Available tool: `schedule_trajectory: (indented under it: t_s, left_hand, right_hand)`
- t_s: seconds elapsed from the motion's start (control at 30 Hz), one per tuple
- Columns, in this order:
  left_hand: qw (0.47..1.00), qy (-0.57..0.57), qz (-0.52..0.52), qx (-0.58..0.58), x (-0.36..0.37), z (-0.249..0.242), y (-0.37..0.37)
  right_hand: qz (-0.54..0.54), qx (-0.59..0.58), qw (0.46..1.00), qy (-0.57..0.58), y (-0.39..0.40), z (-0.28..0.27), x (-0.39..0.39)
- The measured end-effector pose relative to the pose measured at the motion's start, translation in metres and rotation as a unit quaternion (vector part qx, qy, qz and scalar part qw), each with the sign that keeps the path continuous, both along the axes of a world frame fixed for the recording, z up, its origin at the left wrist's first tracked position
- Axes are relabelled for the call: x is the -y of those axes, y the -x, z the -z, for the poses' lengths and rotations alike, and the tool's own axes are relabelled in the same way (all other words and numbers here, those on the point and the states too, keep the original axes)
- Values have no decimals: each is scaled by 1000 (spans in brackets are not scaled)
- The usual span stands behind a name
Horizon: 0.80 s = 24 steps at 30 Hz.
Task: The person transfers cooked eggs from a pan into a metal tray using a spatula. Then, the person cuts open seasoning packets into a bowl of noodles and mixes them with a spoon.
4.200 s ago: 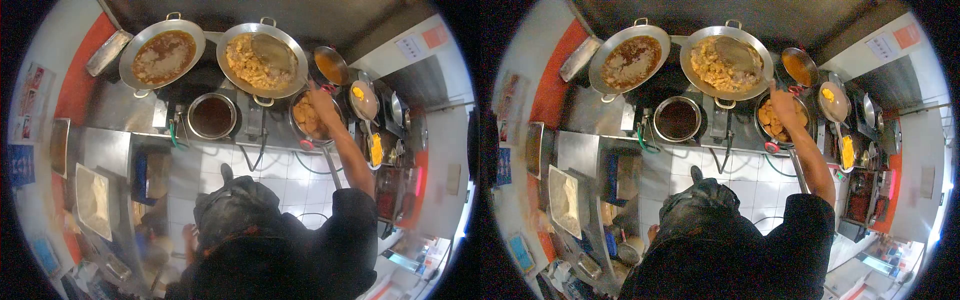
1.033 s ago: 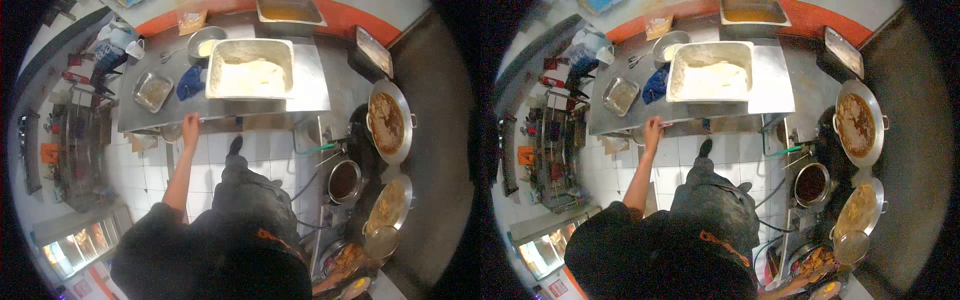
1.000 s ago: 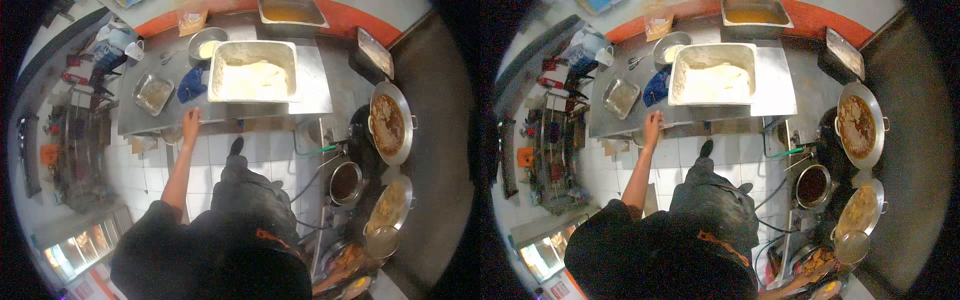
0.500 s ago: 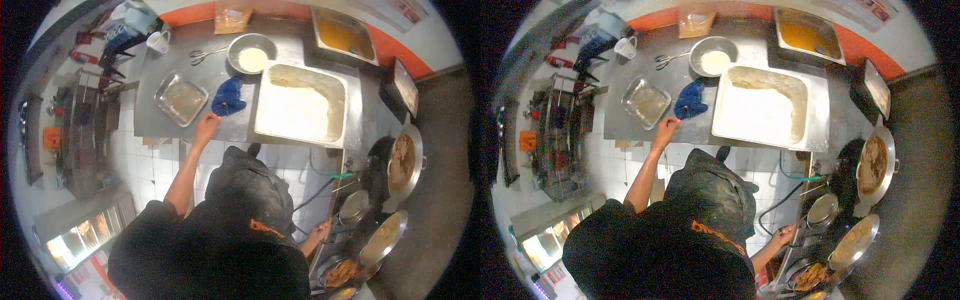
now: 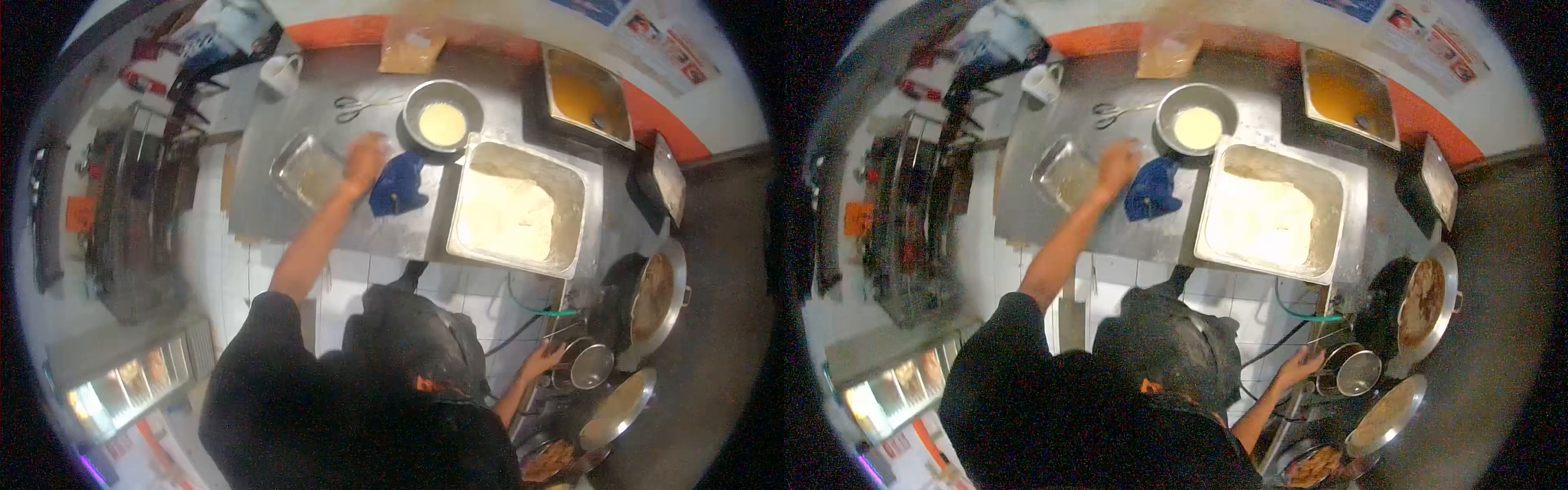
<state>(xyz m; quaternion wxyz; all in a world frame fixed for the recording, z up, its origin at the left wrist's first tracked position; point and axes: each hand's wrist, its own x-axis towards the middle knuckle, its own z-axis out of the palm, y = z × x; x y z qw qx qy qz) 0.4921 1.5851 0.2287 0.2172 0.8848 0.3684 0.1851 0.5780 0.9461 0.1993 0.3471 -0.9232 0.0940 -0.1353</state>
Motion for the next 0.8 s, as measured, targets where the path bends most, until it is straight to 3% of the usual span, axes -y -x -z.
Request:
schedule_trajectory:
  t_s: [0.07,0.1,0.13,0.17,0.2,0.23,0.27,0.3,0.37,0.4,0.47,0.5,0.6,0.63,0.67,0.73,0.77,0.8]
  left_hand:
    - [988,-139,-25,-54,-96,17,-20]
    - [991,-116,-64,-25,-149,61,-24]
    - [991,-58,10,-121,-175,62,-23]
    - [972,-85,8,-220,-198,94,-23]
    - [968,-161,64,-180,-202,100,-16]
    - [955,-69,95,-272,-181,50,-27]
    - [935,-45,109,-333,-179,55,-24]
    - [913,-206,166,-309,-174,71,-6]
    - [935,-139,171,-278,-193,115,23]
    - [947,-130,147,-254,-181,108,31]
    - [971,-123,105,-173,-144,84,36]
    - [981,-118,92,-126,-123,73,36]
    - [992,-64,94,52,-33,39,43]
    - [987,-21,111,113,10,27,46]
    - [978,46,133,156,61,20,51]
    - [933,246,182,190,180,11,74]
    - [894,366,205,157,248,13,96]
    - [842,481,233,78,320,18,124]
  right_hand:
    - [-106,-54,992,-44,15,-16,-21]
    - [-74,-43,995,-43,20,-19,-21]
    - [-128,-88,988,-1,29,-23,-11]
    - [-179,-138,973,37,43,-26,-1]
    - [-139,-136,980,37,53,-28,6]
    - [-58,-202,973,-97,63,-28,13]
    - [25,-252,937,-239,78,-25,18]
    - [103,-282,875,-379,97,-23,26]
    - [53,-337,905,-254,133,-9,45]
    - [92,-316,905,-270,148,-11,47]
    - [-12,-456,854,-249,186,-27,28]
    - [-135,-510,816,-234,204,-41,25]
    - [-184,-558,788,-181,316,-4,26]
    - [-231,-574,772,-147,355,8,30]
    - [-190,-564,785,-172,386,10,43]
    - [-274,-518,799,-136,443,-2,75]
    - [-234,-511,812,-155,481,-10,82]
    - [-63,-477,869,-115,517,-22,86]
